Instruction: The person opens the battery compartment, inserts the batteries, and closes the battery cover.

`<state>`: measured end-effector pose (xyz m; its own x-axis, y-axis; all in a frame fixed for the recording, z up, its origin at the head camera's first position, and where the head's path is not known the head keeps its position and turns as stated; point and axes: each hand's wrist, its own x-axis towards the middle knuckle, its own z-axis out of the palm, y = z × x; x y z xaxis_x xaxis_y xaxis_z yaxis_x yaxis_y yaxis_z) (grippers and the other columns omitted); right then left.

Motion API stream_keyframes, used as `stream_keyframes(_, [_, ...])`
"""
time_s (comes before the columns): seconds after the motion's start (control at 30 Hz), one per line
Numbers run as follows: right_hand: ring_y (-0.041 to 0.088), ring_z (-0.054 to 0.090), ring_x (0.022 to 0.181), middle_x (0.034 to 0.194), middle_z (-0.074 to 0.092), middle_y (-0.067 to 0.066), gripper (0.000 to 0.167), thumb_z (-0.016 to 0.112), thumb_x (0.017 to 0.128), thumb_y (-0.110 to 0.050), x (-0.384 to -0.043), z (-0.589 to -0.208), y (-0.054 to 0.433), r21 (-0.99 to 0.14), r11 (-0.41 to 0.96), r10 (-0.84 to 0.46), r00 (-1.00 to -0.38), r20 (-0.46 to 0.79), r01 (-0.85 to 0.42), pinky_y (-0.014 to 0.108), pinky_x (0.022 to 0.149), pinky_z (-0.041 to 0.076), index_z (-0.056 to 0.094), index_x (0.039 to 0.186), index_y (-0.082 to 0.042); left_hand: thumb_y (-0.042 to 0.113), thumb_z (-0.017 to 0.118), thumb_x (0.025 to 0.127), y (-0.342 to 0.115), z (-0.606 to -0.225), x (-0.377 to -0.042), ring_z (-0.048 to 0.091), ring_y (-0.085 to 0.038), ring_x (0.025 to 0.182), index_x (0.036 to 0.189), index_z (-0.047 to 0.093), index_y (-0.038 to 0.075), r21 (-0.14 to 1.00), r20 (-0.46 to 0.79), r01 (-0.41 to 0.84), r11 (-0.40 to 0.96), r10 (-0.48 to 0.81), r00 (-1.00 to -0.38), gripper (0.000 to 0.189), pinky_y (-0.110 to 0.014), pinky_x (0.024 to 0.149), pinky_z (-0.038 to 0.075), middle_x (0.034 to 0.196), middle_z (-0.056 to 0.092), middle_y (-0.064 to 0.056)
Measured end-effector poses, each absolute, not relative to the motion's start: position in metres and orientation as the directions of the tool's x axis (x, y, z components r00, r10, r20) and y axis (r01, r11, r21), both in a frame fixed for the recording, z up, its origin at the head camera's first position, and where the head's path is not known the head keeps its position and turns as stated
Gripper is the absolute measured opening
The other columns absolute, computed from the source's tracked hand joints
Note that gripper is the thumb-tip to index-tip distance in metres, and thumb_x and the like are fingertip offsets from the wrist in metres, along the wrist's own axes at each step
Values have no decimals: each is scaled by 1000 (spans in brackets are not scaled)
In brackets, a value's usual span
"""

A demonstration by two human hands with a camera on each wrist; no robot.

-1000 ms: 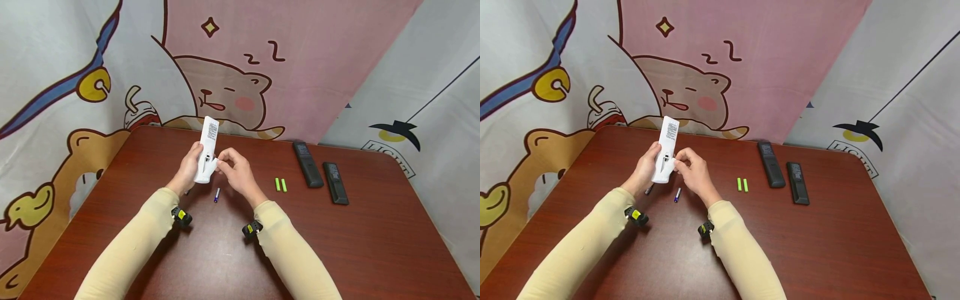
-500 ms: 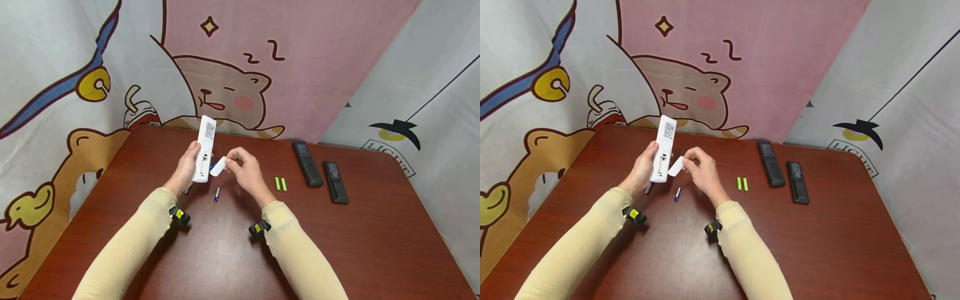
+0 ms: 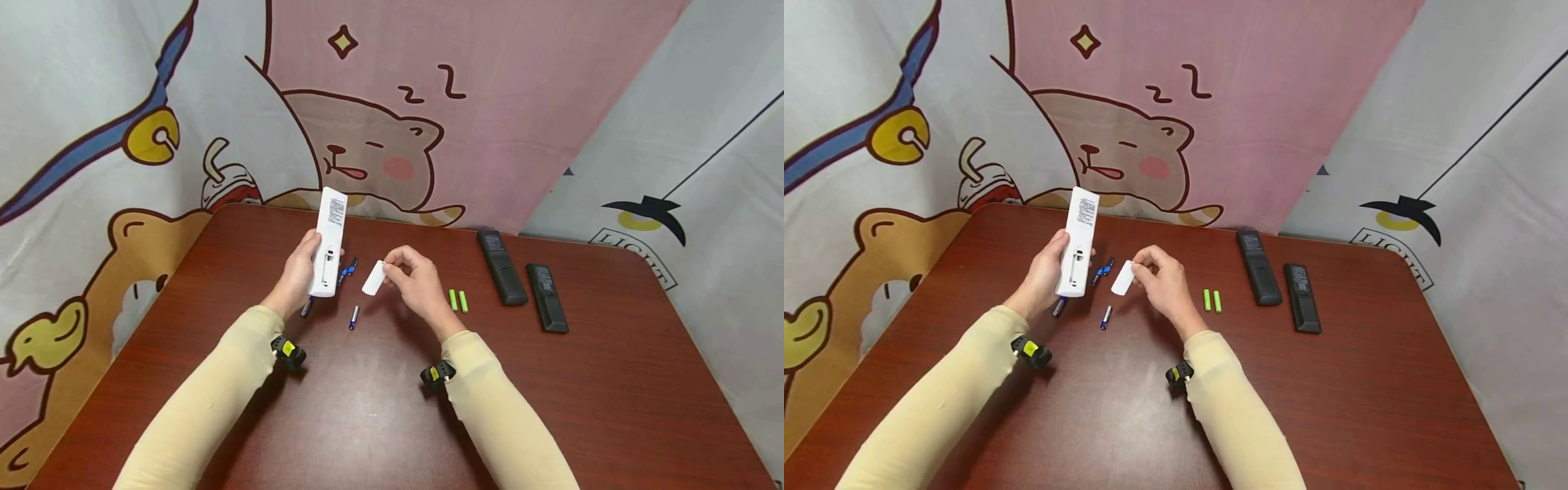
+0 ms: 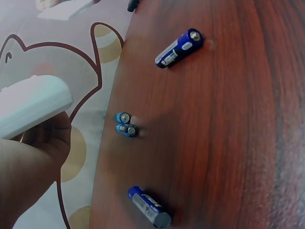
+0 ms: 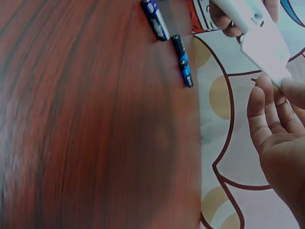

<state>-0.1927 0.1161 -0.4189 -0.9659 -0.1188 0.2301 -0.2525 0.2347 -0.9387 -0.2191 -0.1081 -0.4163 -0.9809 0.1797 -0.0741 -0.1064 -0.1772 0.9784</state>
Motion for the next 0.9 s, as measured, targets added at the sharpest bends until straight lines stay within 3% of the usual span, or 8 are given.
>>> stream_keyframes(0.07, [43,66,78,84,66,19,12,67,96,3,-193,-420,119,-933,262,-118,-968,222,-246,51,72,59,64,92,-8,26,19,113,-110,-416,-219,58,-9,81,145,34,3,978,-72,-104,-180,177,-982,42,-24,64,47,98,62,1])
stream_keyframes(0.27, [43,65,76,80,66,11,7,69,96,1,-193,-425,128,-917,331,-126,-974,190,-221,25,62,51,65,94,-4,27,18,113,-116,-420,-222,58,-9,83,144,34,3,979,-58,-91,-182,180,-982,42,-24,67,48,97,62,4])
stream_keyframes(0.33, [43,65,76,79,66,12,4,69,96,1,-193,-427,130,-914,348,-128,-976,175,-209,22,61,48,66,96,-2,27,18,113,-118,-420,-221,58,-9,84,146,34,5,983,-57,-86,-164,178,-982,43,-24,67,48,97,63,5])
stream_keyframes(0.6, [29,62,66,80,66,22,5,69,97,-5,-193,-437,141,-892,422,-145,-984,106,-158,26,49,45,66,98,-1,28,19,113,-124,-421,-222,55,-9,80,138,37,4,973,-77,-111,-202,168,-983,39,-24,65,46,93,62,5])
stream_keyframes(0.7, [22,60,63,78,66,19,6,70,97,-6,-194,-439,144,-887,441,-153,-985,76,-137,27,46,47,66,97,-1,28,19,113,-126,-420,-223,54,-9,80,139,37,5,972,-88,-121,-199,170,-982,38,-24,66,45,95,62,4])
stream_keyframes(0.9, [18,61,62,72,65,8,5,71,96,-4,-193,-444,148,-856,503,-168,-985,38,-119,27,55,51,67,95,-1,28,19,113,-130,-422,-223,54,-10,82,137,39,8,974,-85,-116,-193,163,-983,37,-24,67,46,100,61,-2])
